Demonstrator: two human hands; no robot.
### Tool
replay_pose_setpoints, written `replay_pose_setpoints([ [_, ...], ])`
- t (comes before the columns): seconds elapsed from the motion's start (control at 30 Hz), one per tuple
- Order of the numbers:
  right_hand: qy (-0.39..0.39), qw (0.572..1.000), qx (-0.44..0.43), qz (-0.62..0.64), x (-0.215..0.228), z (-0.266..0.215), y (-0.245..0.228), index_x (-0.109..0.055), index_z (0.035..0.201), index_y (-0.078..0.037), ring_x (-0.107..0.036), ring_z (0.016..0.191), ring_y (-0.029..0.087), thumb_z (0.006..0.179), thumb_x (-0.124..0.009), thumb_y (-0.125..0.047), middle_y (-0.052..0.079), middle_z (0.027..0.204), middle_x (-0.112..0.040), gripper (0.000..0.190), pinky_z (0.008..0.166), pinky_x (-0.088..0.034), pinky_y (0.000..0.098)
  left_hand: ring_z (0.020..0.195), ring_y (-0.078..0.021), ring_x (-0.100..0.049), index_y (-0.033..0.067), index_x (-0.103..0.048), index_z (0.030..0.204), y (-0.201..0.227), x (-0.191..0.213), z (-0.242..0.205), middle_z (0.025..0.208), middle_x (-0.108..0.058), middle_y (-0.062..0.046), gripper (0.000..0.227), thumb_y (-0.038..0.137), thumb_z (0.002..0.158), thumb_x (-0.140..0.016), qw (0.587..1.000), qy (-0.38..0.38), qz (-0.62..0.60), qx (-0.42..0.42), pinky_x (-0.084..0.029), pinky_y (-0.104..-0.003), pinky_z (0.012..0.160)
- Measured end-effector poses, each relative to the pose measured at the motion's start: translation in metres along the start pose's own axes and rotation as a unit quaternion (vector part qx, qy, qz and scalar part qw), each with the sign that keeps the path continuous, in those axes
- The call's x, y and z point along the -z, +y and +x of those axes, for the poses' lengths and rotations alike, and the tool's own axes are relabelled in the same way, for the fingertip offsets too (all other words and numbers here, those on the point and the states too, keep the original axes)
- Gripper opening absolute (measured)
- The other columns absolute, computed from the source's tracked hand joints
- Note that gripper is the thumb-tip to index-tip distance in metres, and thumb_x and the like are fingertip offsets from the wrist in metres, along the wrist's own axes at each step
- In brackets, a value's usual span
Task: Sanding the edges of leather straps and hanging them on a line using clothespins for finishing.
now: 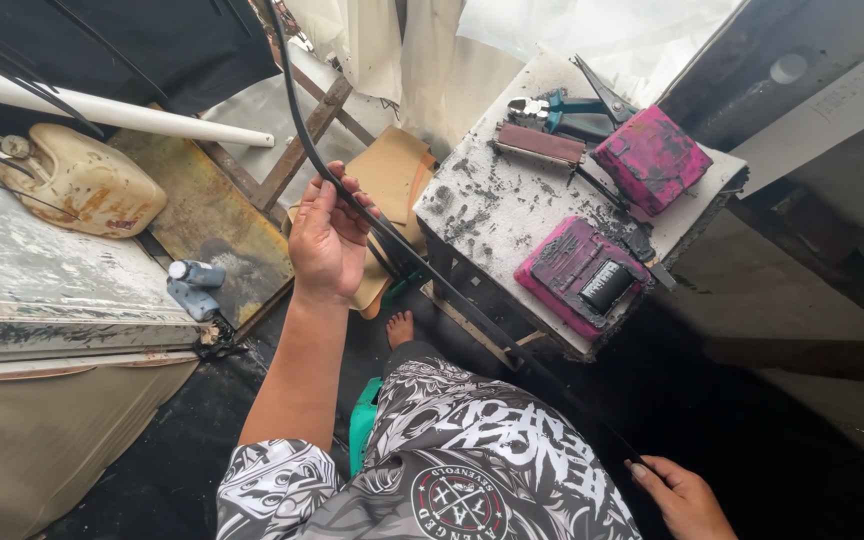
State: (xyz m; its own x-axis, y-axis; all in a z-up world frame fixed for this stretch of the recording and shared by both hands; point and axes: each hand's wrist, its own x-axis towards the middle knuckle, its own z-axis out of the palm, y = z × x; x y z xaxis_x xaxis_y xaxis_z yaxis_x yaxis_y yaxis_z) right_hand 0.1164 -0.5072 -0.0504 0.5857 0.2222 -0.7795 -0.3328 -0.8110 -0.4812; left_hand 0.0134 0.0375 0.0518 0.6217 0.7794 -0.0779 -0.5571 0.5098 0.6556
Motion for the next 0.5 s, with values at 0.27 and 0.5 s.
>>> replay_pose_setpoints([
  [0.27, -0.006, 0.999, 0.015, -0.046, -0.011, 0.01, 0.002, -0.087, 0.12, -0.014, -0.075, 0.116, 0.017, 0.093, -0.069, -0.028, 0.002, 0.12, -0.084, 0.036, 0.108, -0.051, 0.032, 0.089, -0.0216, -0.07, 0.0078, -0.062, 0.13, -0.007, 0.003, -0.008, 0.11, -0.065, -0.005, 0.024, 0.014, 0.108, -0.055, 1.0, -0.022, -0.011, -0.013, -0.064, -0.038, 0.079],
  [0.5, -0.044, 0.997, -0.036, -0.049, -0.022, 0.02, -0.011, -0.078, 0.13, -0.012, -0.076, 0.117, 0.021, 0.094, -0.069, -0.026, 0.006, 0.13, -0.08, 0.039, 0.102, -0.056, 0.0338, 0.091, -0.0214, -0.072, 0.0101, -0.056, 0.141, -0.016, 0.003, -0.019, 0.106, -0.068, -0.003, 0.031, 0.011, 0.11, -0.052, 0.997, -0.065, -0.044, 0.016, -0.065, -0.038, 0.079],
])
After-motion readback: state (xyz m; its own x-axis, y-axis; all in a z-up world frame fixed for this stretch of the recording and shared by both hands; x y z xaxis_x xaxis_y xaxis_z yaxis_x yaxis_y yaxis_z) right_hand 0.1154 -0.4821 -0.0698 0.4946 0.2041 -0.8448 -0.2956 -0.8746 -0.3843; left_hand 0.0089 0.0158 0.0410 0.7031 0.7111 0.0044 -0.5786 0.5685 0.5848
